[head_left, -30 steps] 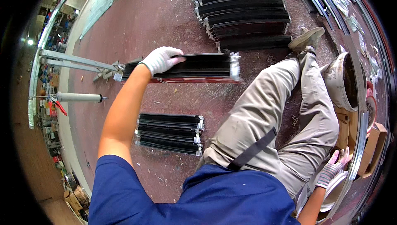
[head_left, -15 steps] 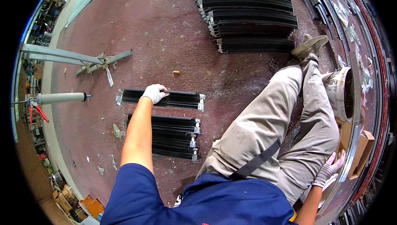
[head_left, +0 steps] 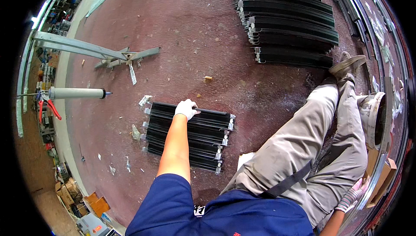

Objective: The person sits on the floor and assembles metal frame components by inserting small metal clips into the grooves of long black profiles. The person repeatedly picks up profiles, inserts clips, and stacks the finished pieces.

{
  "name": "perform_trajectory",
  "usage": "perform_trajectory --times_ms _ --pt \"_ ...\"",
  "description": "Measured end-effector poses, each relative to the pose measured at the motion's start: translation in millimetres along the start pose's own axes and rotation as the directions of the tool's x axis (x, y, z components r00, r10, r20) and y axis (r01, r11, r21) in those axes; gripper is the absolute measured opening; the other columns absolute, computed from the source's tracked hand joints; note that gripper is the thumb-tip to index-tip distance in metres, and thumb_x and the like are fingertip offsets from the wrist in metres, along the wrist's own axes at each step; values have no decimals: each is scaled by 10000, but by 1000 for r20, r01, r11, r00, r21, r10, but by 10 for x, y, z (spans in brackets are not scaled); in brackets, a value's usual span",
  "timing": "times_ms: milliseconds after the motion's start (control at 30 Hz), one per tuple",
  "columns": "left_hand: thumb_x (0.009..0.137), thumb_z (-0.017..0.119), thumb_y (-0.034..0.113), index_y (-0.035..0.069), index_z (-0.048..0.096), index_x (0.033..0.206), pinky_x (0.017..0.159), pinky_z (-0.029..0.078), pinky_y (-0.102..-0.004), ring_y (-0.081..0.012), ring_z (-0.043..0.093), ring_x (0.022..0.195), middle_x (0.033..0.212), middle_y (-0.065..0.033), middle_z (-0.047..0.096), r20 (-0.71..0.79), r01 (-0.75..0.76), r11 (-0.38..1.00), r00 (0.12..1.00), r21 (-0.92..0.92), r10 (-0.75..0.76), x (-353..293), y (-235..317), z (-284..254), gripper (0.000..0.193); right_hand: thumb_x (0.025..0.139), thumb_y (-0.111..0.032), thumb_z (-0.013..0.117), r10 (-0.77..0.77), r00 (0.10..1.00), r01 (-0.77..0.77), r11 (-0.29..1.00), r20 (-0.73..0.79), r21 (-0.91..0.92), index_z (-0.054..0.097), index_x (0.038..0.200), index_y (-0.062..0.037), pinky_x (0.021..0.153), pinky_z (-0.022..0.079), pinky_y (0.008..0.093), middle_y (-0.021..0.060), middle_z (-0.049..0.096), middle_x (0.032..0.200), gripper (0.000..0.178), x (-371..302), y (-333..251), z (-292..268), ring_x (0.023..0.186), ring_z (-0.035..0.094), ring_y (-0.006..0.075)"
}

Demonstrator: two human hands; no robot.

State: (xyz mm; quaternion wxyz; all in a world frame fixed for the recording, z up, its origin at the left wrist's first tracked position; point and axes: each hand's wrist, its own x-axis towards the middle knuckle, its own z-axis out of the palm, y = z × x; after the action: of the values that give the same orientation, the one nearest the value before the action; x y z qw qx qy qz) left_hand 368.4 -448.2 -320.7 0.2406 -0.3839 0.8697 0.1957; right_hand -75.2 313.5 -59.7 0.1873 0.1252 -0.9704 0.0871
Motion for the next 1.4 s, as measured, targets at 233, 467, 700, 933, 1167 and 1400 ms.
perform_trajectory --times_ms 233,467,700,933,1167,1400 --pt "777 866 481 134 781 986 980 544 -478 -366 659 1110 1088 -146 676 -61 47 999 997 -15 -48 -115 101 -62 413 1061 -44 595 37 999 -37 998 -6 46 500 1517 24 1231 383 428 195 561 1518 470 -53 -228 -23 1400 540 326" --pt "837 852 479 75 744 1273 1070 532 -459 -391 678 1212 1267 -195 732 118 -168 962 974 -213 196 279 881 -261 604 1105 -78 535 282 959 -262 877 10 403 392 1598 -18 1240 394 422 196 444 1605 517 -180 -339 125 1471 473 317" --pt "874 810 366 123 720 1268 1047 520 -481 -365 629 1194 1213 -145 681 -377 -505 859 814 -82 443 1139 3055 -711 472 1037 -17 571 286 958 -245 859 -24 449 379 1595 13 1258 366 468 215 427 1607 591 -128 -550 117 1474 463 346" --pt "881 804 318 151 632 1457 1180 449 -461 -365 545 1393 1508 -129 593 -274 -439 892 875 -106 398 2047 4733 -767 624 1018 -42 544 394 919 -360 816 20 452 385 1584 30 1264 348 477 219 440 1584 592 -119 -809 38 1471 463 354" --pt "896 800 294 185 752 1130 1063 505 -503 -345 612 1280 1276 -97 684 -265 -261 942 943 -213 202 2564 5075 -602 262 1062 -139 515 428 899 -417 774 91 477 350 1601 41 1269 329 481 214 411 1621 592 -88 -774 -35 1488 443 349" --pt "728 910 403 149 761 1069 1058 473 -505 -319 644 1210 1200 -96 728 -290 -254 941 939 -223 184 1979 4594 -946 450 1065 -131 502 469 876 -449 709 112 544 338 1608 44 1277 314 471 240 414 1626 593 -41 -850 0 1498 439 349"
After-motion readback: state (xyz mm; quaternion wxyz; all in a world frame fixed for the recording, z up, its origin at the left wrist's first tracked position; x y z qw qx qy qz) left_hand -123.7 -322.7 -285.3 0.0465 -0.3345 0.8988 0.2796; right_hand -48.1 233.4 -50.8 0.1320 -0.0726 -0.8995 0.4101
